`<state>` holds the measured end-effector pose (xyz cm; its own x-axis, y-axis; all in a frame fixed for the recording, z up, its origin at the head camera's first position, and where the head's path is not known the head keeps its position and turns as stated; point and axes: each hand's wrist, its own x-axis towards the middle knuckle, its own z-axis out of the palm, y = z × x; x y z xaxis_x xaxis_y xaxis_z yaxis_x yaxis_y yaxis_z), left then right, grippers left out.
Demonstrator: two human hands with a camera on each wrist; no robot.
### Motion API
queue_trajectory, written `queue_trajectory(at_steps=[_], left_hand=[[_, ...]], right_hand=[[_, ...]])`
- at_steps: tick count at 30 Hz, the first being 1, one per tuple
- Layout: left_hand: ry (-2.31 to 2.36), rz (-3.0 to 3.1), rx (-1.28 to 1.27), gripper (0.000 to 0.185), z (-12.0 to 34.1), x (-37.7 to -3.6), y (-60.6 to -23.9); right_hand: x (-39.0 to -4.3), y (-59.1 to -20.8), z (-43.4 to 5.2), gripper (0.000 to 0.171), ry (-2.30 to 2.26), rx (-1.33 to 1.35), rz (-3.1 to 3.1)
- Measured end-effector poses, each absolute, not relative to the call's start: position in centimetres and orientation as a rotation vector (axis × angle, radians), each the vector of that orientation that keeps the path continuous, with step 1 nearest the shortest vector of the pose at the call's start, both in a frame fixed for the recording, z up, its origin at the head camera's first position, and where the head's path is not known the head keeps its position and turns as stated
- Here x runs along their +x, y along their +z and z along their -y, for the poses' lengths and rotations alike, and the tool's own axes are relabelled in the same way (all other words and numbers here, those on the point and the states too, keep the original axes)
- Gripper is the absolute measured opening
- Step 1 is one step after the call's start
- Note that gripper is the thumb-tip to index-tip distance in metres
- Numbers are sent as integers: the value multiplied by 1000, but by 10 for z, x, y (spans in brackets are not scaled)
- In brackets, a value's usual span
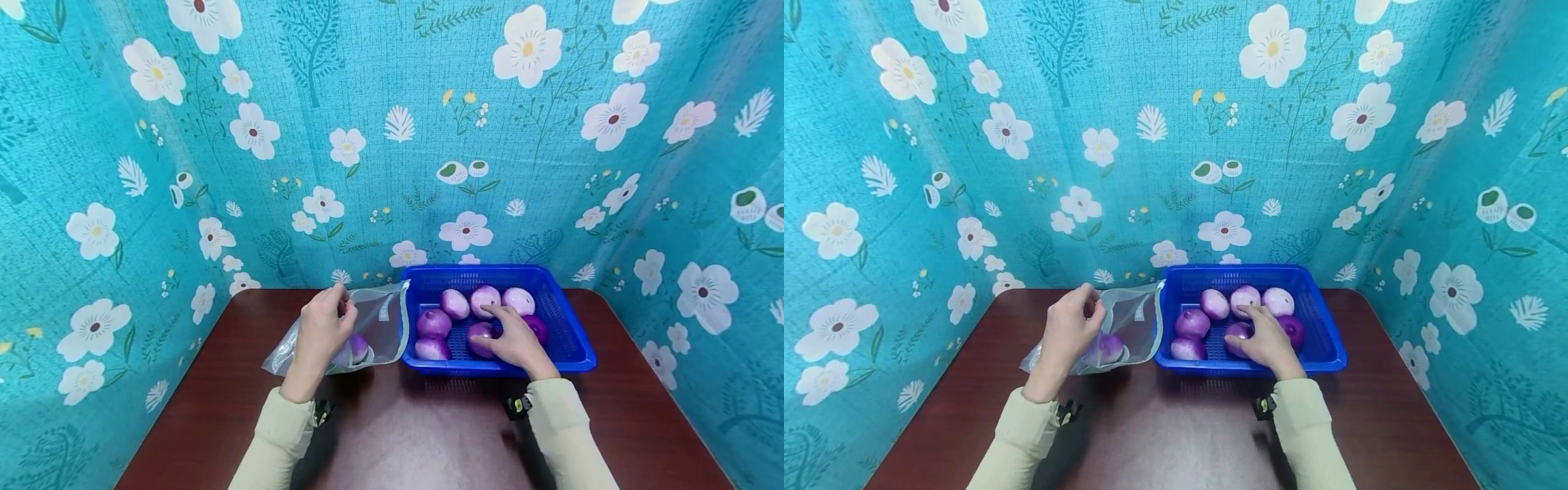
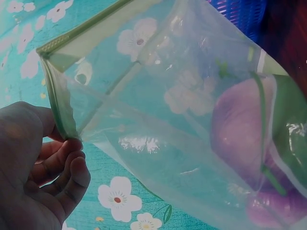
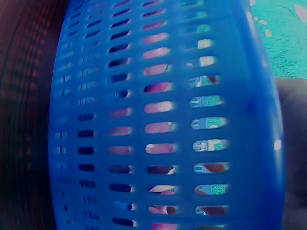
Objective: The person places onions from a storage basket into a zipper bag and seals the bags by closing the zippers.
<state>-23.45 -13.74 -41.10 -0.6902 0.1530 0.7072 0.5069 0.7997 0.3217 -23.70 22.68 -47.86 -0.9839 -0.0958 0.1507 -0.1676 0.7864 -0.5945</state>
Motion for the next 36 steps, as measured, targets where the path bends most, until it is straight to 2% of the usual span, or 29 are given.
queue_trajectory(at_steps=[18,36], left_hand=[[-658,2309,-462,15,139,-236,-414],[-659,2299,-466,15,140,-238,-416]], right_hand=[[-245,-484,-220,57,756,233,3031],[-249,-491,-221,57,800,201,2983]])
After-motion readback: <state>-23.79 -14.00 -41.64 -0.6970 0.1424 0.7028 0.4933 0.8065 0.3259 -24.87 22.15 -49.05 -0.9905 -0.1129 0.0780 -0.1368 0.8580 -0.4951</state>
